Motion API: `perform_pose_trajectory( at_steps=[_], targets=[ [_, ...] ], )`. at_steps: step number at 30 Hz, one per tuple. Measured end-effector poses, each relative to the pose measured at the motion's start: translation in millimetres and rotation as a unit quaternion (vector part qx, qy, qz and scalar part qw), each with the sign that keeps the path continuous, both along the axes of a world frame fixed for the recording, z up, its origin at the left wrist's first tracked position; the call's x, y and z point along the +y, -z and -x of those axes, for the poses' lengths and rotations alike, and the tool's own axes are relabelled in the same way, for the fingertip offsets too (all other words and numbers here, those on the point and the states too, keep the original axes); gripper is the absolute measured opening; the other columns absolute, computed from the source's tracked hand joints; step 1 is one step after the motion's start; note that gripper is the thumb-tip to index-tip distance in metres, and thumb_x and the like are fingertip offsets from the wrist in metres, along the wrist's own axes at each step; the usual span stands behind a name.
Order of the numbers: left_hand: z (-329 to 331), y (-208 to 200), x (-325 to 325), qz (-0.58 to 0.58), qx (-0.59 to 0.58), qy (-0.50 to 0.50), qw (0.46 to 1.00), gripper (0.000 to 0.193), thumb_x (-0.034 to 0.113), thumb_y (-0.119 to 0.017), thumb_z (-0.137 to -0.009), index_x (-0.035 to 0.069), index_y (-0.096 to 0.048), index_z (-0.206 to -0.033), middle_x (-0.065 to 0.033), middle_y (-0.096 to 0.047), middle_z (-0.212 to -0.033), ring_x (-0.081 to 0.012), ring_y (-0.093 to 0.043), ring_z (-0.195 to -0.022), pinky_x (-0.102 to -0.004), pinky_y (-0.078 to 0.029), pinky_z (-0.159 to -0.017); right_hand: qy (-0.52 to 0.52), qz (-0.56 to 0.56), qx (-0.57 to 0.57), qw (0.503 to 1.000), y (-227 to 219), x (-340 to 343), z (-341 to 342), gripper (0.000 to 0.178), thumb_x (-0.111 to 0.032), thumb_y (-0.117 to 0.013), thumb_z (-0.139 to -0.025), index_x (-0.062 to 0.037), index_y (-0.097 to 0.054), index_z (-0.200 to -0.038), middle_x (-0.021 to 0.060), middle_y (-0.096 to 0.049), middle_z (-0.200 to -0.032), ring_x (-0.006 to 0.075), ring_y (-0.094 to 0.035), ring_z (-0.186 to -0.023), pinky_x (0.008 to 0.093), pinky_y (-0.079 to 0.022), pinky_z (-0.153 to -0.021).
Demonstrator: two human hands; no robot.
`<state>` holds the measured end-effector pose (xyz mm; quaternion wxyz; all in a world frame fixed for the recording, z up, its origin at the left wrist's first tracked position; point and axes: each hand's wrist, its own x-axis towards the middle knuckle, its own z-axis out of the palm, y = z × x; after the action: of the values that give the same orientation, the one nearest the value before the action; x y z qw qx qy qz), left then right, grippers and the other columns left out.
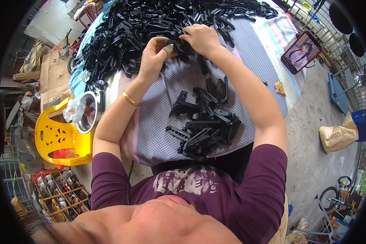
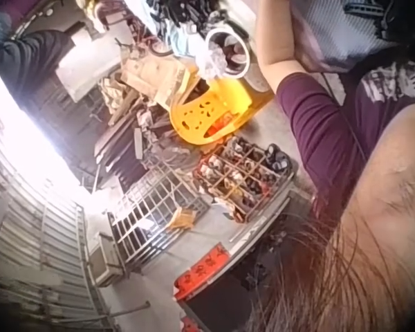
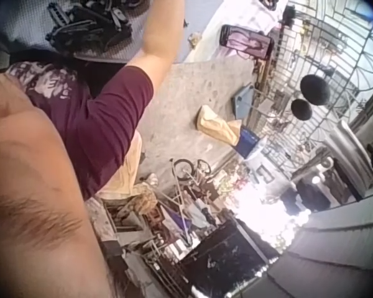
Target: Assembling small black plastic components by hand on a table.
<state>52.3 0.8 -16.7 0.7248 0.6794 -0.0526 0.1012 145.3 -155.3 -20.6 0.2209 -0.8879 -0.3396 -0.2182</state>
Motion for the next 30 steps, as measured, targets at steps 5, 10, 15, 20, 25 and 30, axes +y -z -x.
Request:
perform_pose_trajectory(
  at_steps=[5,10,15,20,25,30],
  targets=[
    [0,-3,7,0.032,0.009,0.034,0.999,0.029,-0.002,-0.050,-0.085,-0.005,-0.048,-0.113,-0.0097,-0.057,-0.098,-0.0151,-0.060,-0.085,-0.0292,-0.052,-0.083,0.016,0.008,0.072,0.997,-10,-2,-6,0.028,-0.022,-0.061,-0.073,-0.0070,-0.064,-0.096,0.0101,-0.063,-0.077,0.0279,-0.061,-0.075,0.0367,-0.048,-0.070],
    [0,-2,4,0.070,0.012,-0.017,0.997,0.027,-0.003,-0.054,-0.083,-0.004,-0.053,-0.110,-0.0073,-0.060,-0.087,-0.0118,-0.060,-0.076,-0.0231,-0.051,-0.073,-0.001,0.055,0.087,0.995,-20,-24,6,0.033,-0.017,-0.061,-0.065,-0.0030,-0.063,-0.095,0.0117,-0.061,-0.075,0.0269,-0.061,-0.072,0.0353,-0.049,-0.068],
    [-1,-3,4,-0.058,-0.065,-0.010,0.996,0.024,-0.004,-0.054,-0.082,-0.004,-0.057,-0.106,-0.0047,-0.062,-0.089,-0.0079,-0.058,-0.079,-0.0193,-0.047,-0.072,-0.129,-0.259,0.264,0.920,-32,-38,25,0.027,-0.008,-0.062,-0.075,0.0008,-0.056,-0.101,0.0087,-0.058,-0.091,0.0162,-0.062,-0.076,0.0273,-0.053,-0.071],
    [8,-6,-8,-0.012,-0.002,0.024,1.000,0.029,-0.005,-0.049,-0.083,-0.007,-0.054,-0.111,-0.0080,-0.062,-0.096,-0.0110,-0.059,-0.083,-0.0224,-0.049,-0.078,-0.227,-0.379,0.302,0.845,-29,-25,49,0.031,-0.001,-0.062,-0.080,-0.0017,-0.057,-0.110,0.0063,-0.059,-0.092,0.0150,-0.061,-0.085,0.0269,-0.053,-0.077],
    [13,-15,-5,0.087,0.078,0.066,0.991,0.035,-0.004,-0.041,-0.082,-0.009,-0.049,-0.116,-0.0147,-0.058,-0.105,-0.0216,-0.060,-0.095,-0.0330,-0.048,-0.090,-0.168,-0.273,0.133,0.938,-24,-22,61,0.025,-0.006,-0.069,-0.075,-0.0017,-0.063,-0.099,0.0061,-0.065,-0.090,0.0146,-0.062,-0.085,0.0284,-0.048,-0.079],
    [14,-14,-1,0.187,0.112,0.092,0.972,0.033,-0.003,-0.044,-0.084,-0.008,-0.049,-0.116,-0.0154,-0.058,-0.106,-0.0232,-0.060,-0.095,-0.0356,-0.048,-0.091,-0.146,-0.182,0.052,0.971,-28,-24,66,0.023,-0.007,-0.070,-0.073,0.0013,-0.063,-0.094,0.0114,-0.064,-0.088,0.0202,-0.062,-0.081,0.0283,-0.048,-0.075]
  ],
)
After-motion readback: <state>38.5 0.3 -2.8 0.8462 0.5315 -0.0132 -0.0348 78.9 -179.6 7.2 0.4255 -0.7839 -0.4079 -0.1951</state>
